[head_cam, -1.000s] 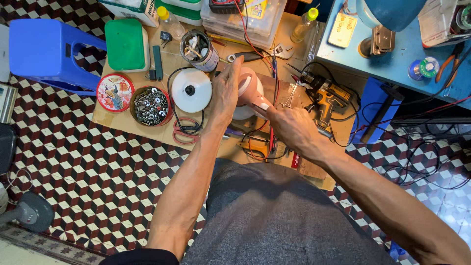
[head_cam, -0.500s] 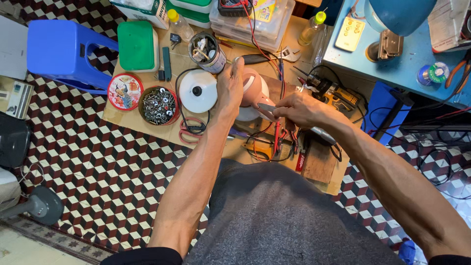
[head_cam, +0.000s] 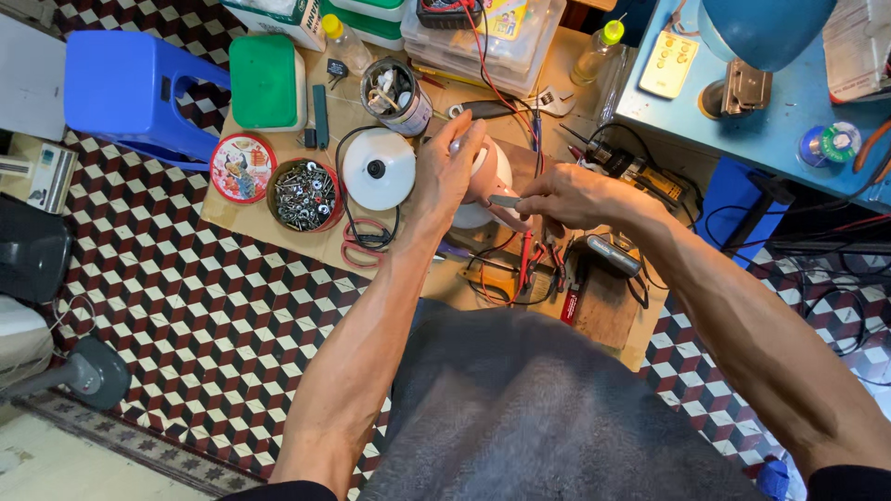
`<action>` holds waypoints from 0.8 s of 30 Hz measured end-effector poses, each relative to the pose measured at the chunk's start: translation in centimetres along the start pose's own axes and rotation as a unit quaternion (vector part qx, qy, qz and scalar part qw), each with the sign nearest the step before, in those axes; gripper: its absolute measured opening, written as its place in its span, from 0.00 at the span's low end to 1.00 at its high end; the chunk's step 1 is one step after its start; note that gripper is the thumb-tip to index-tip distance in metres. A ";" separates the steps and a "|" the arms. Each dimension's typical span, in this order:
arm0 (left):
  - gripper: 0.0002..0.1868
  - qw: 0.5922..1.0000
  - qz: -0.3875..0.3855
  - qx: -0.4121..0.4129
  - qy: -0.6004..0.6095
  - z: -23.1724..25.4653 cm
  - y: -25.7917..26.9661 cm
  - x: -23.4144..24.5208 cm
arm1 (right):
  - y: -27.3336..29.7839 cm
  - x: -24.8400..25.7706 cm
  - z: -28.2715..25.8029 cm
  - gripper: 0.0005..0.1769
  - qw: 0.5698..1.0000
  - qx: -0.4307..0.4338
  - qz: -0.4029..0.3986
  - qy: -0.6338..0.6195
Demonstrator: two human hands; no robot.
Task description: The person disassembles a white electric kettle using a screwdriver and a power drill, then briefly handles a pink hair curler with a screwdriver. The person reassembles the kettle and places it back on the workbench.
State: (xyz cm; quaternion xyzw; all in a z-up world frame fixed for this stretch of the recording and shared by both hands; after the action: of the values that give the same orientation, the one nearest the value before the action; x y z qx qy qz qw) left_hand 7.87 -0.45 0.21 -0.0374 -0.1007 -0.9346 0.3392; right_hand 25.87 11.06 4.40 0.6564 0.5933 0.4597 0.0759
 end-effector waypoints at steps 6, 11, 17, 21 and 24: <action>0.35 0.999 0.031 0.027 -0.005 -0.5 -0.6 0.2 | -1.0 1.7 0.6 0.21 0.996 0.037 -0.068 -0.051; 0.36 0.998 0.031 0.057 -0.014 -0.4 -0.2 0.4 | 0.2 -0.3 0.0 0.17 0.953 0.192 0.137 0.188; 0.36 0.997 0.047 0.051 -0.045 0.6 0.4 0.4 | 1.3 -3.0 -0.7 0.21 0.975 0.095 0.156 0.123; 0.35 0.995 0.048 0.038 -0.079 1.1 0.5 0.3 | -1.3 0.0 0.5 0.20 0.997 0.065 -0.031 -0.033; 0.34 0.992 0.069 0.052 -0.093 1.3 0.4 0.2 | -2.2 1.7 0.5 0.21 0.990 0.028 -0.097 -0.093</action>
State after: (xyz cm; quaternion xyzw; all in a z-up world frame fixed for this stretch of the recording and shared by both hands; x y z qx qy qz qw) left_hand 8.00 -0.62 1.61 -0.1133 -0.1776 -0.8947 0.3939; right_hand 24.46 13.32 3.55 0.6376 0.6574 0.3698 0.1566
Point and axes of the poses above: each hand's wrist, its own y-axis away from the middle knuckle, its own x-axis out of the back of the hand, z = x × y, the point moved 1 cm from there along -y, towards the middle knuckle, and after that the axes turned 4 degrees about z, right-handed, at the moved point
